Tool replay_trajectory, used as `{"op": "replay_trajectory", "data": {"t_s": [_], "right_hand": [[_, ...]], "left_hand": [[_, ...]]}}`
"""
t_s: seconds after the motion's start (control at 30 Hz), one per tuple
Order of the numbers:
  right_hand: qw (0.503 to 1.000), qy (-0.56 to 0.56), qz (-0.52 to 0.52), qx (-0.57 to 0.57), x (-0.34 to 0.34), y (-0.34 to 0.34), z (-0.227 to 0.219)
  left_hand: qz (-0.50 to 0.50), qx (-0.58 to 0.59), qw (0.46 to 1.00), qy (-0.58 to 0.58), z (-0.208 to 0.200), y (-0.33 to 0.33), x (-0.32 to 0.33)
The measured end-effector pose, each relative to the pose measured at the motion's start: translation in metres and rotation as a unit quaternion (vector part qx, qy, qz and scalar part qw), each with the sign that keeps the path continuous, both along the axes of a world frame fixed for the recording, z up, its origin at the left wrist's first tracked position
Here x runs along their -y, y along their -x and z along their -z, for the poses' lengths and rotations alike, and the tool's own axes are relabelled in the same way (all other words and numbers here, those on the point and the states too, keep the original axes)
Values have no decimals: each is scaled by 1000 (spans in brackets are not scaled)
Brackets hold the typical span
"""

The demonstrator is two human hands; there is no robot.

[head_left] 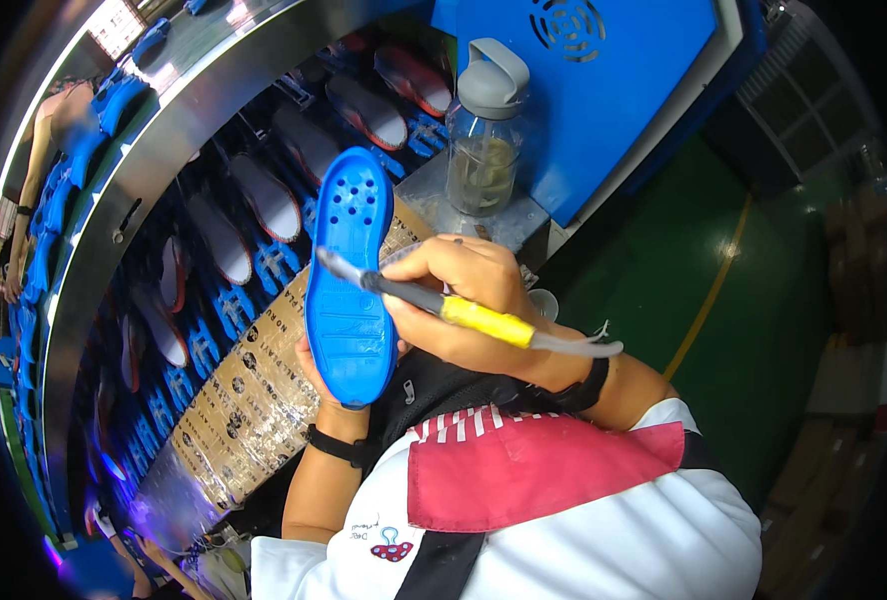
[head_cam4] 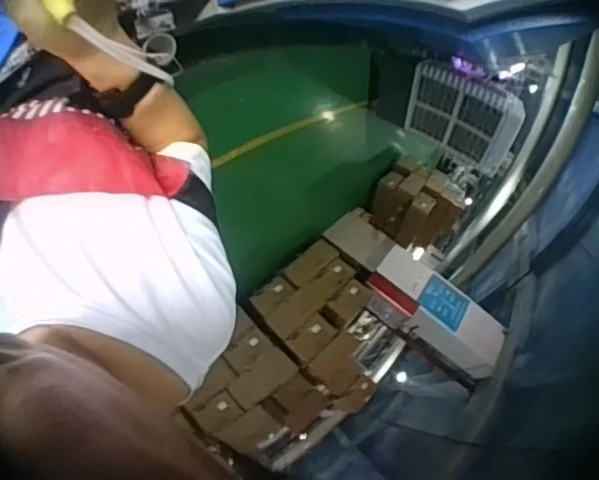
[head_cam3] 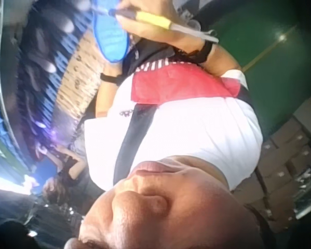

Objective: Applying glue to the bottom of blue shoe soles using a brush and placing them on a conveyor belt.

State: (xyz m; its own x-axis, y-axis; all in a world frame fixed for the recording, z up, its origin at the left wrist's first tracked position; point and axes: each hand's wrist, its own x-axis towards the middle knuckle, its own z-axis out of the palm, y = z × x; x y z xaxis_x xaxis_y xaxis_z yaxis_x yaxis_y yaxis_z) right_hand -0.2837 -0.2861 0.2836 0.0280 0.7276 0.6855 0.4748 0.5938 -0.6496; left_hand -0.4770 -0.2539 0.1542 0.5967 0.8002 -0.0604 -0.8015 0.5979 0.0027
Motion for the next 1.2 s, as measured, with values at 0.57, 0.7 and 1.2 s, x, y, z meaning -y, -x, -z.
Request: {"op": "replay_trajectory", "data": {"t_s": [0.57, 0.7, 1.2], "right_hand": [[982, -104, 149, 50, 0, 36, -18], [983, -54, -26, 174, 9, 46, -16], [978, 29, -201, -44, 17, 42, -3]], "left_hand": [[-62, -74, 989, -108, -25, -14, -13], [-70, -133, 983, -108, -39, -22, -14], [-54, 4, 961, -271, -77, -3, -40]]}}
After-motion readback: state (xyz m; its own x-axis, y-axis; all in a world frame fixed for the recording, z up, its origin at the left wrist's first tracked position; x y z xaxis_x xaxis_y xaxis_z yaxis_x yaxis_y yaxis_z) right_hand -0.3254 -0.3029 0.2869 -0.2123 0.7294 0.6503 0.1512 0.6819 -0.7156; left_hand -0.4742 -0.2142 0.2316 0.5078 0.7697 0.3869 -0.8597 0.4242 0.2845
